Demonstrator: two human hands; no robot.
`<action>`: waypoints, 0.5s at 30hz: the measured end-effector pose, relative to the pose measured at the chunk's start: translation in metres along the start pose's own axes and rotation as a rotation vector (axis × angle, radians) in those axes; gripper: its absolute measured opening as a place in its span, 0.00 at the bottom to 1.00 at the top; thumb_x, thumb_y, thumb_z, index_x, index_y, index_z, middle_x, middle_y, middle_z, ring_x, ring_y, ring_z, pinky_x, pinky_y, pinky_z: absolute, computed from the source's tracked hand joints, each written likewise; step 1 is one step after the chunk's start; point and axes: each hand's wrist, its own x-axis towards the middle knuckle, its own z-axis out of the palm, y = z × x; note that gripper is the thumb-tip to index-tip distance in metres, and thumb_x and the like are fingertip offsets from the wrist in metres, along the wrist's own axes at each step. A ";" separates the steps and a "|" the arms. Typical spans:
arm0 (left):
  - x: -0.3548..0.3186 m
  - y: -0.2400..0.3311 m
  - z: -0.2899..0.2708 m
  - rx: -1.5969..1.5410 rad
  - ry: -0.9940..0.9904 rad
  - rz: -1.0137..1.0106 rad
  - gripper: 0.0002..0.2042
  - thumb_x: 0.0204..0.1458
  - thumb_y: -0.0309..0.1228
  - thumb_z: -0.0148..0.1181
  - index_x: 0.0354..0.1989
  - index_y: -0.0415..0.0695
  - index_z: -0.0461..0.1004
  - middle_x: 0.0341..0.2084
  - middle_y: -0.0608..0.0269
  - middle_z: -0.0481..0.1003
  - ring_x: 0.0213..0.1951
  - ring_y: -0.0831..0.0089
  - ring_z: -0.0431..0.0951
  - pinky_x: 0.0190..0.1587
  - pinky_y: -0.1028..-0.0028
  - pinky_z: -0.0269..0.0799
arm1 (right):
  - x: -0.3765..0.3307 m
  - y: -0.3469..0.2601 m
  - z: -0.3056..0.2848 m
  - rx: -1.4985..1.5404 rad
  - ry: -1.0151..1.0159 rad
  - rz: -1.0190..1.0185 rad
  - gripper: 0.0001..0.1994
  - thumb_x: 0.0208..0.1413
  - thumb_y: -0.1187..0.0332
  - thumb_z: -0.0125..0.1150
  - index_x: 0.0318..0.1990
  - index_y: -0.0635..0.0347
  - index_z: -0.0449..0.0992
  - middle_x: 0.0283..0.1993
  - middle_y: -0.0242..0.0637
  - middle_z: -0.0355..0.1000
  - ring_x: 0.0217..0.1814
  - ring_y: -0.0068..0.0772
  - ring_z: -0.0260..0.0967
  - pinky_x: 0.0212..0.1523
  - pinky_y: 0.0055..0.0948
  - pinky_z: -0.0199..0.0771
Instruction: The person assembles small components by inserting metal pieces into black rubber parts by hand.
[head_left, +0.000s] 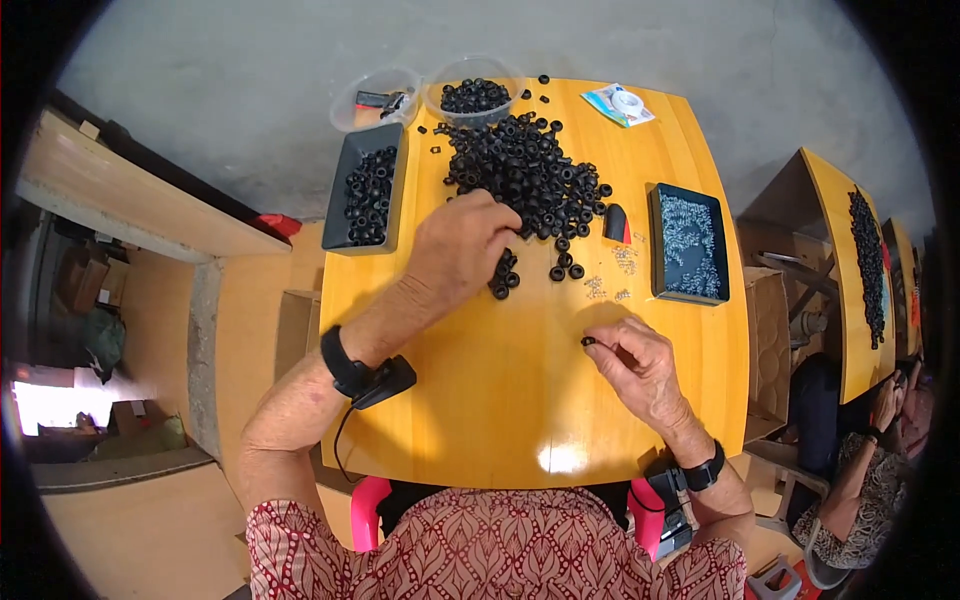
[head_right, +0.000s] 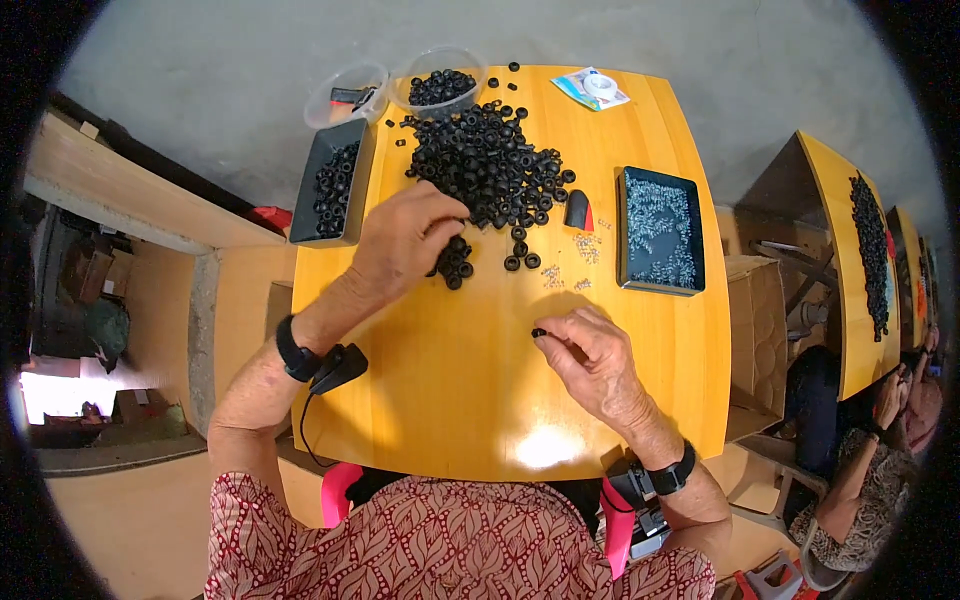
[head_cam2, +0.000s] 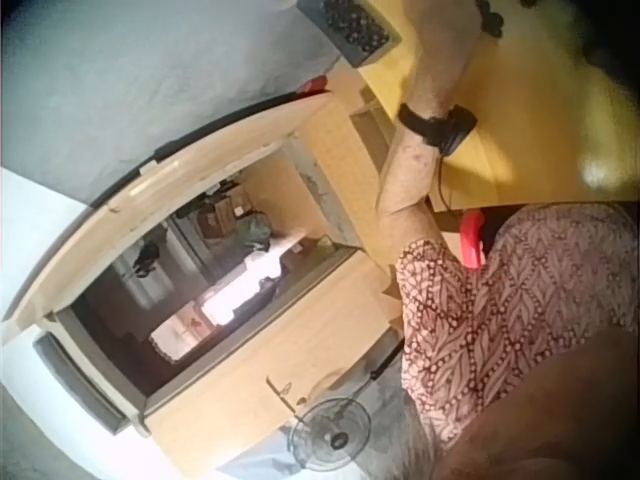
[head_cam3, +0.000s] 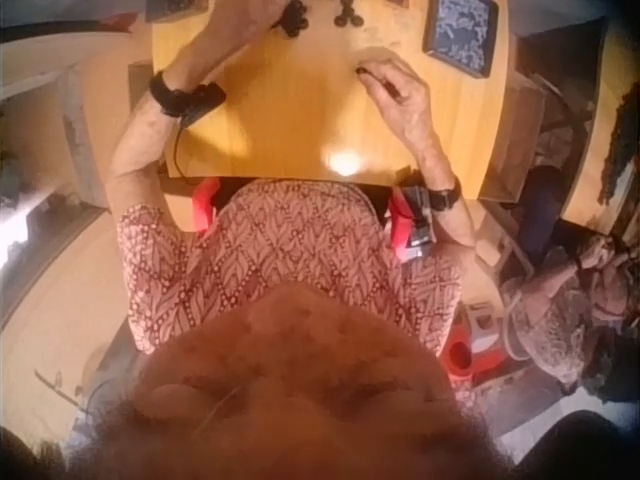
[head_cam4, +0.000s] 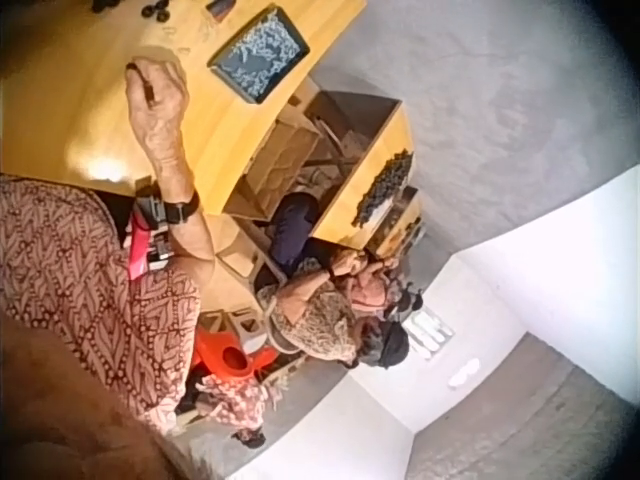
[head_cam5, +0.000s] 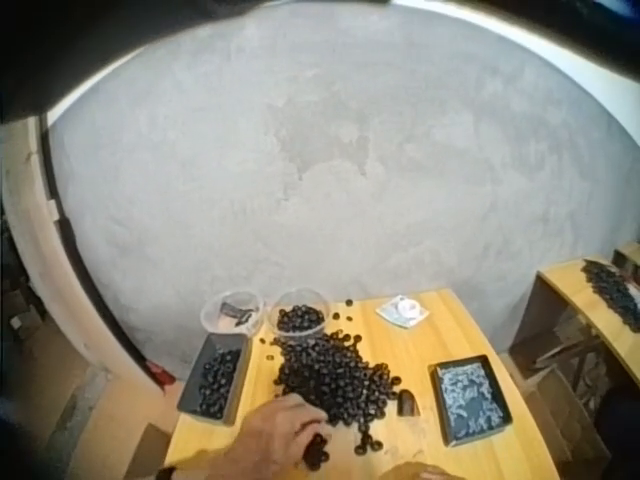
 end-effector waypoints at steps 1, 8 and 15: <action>-0.002 0.002 0.003 0.122 -0.043 0.075 0.04 0.46 0.25 0.62 0.31 0.42 0.77 0.26 0.61 0.72 0.32 0.59 0.75 0.35 0.65 0.72 | 0.000 0.000 0.000 -0.003 0.000 0.002 0.06 0.50 0.79 0.63 0.37 0.66 0.77 0.25 0.38 0.68 0.26 0.32 0.65 0.30 0.28 0.67; -0.003 -0.002 0.020 0.300 -0.112 0.154 0.04 0.48 0.26 0.61 0.33 0.42 0.77 0.28 0.60 0.72 0.35 0.60 0.75 0.37 0.64 0.71 | -0.009 0.000 -0.004 -0.075 0.032 -0.058 0.07 0.49 0.78 0.64 0.37 0.66 0.77 0.26 0.39 0.70 0.29 0.37 0.67 0.32 0.31 0.69; -0.009 -0.015 0.011 0.197 -0.034 0.138 0.06 0.46 0.25 0.61 0.33 0.46 0.78 0.31 0.65 0.72 0.38 0.64 0.74 0.41 0.66 0.69 | 0.001 -0.003 -0.007 -0.444 -0.027 -0.289 0.08 0.48 0.77 0.65 0.37 0.67 0.77 0.34 0.43 0.72 0.39 0.46 0.71 0.43 0.39 0.74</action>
